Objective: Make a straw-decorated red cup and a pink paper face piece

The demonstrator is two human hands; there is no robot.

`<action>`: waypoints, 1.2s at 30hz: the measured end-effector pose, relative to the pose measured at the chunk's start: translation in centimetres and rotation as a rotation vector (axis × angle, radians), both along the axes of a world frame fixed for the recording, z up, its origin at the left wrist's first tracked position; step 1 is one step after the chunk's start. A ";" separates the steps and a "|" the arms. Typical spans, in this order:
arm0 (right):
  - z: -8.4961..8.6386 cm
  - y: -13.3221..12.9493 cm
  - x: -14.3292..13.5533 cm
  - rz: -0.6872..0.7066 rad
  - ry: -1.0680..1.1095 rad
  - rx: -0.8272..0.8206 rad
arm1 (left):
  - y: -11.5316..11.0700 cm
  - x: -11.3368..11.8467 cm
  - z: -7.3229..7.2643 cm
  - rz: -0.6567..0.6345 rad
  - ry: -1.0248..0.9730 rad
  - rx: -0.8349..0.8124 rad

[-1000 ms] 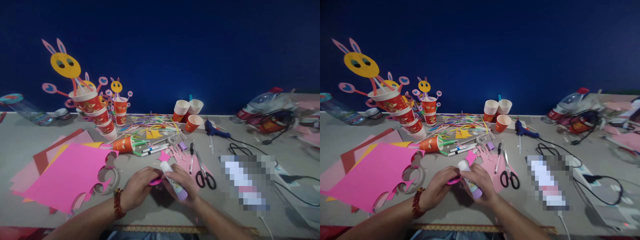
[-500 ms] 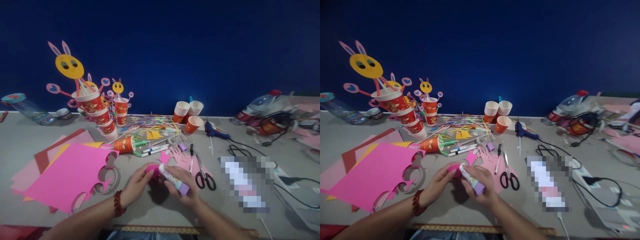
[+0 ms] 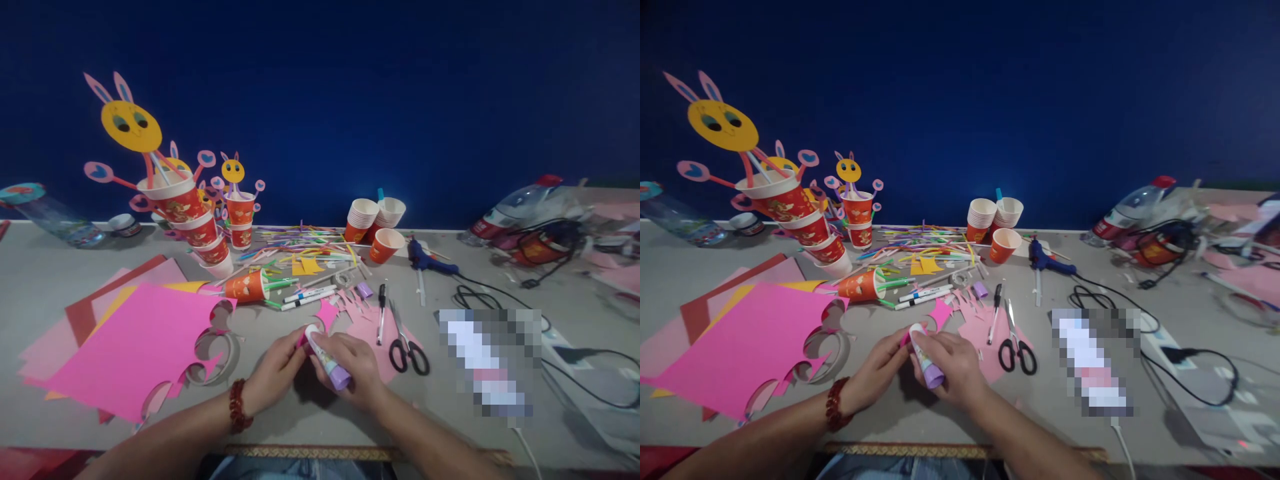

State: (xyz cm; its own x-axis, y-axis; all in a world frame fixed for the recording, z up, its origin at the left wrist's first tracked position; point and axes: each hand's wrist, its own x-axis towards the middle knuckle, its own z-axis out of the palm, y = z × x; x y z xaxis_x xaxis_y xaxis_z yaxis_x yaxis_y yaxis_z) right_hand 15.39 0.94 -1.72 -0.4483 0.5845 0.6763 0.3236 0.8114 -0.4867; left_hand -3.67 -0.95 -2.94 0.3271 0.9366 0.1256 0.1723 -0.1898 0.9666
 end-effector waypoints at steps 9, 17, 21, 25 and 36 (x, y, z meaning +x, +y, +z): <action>-0.1 0.2 -0.3 0.008 0.005 0.018 | -0.1 -0.1 0.1 -0.017 -0.009 0.001; -0.4 0.2 -0.3 0.005 0.018 -0.007 | 0.0 0.1 0.5 -0.019 0.002 -0.026; -0.3 0.2 -0.2 0.013 0.031 -0.037 | 0.1 0.1 0.6 -0.038 0.011 -0.004; -0.2 0.1 -0.2 0.010 0.056 -0.074 | 0.1 0.1 0.6 -0.035 0.020 0.001; -0.3 0.0 0.0 -0.053 0.067 -0.150 | 0.2 0.0 0.2 -0.041 0.034 0.003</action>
State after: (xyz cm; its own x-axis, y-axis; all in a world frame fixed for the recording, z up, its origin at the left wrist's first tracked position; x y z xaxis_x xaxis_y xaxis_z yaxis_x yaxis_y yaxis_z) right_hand 15.38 0.96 -2.00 -0.3712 0.7028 0.6069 0.3265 0.7107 -0.6232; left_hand -3.65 -0.79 -2.72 0.3698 0.9217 0.1170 0.1968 -0.2008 0.9597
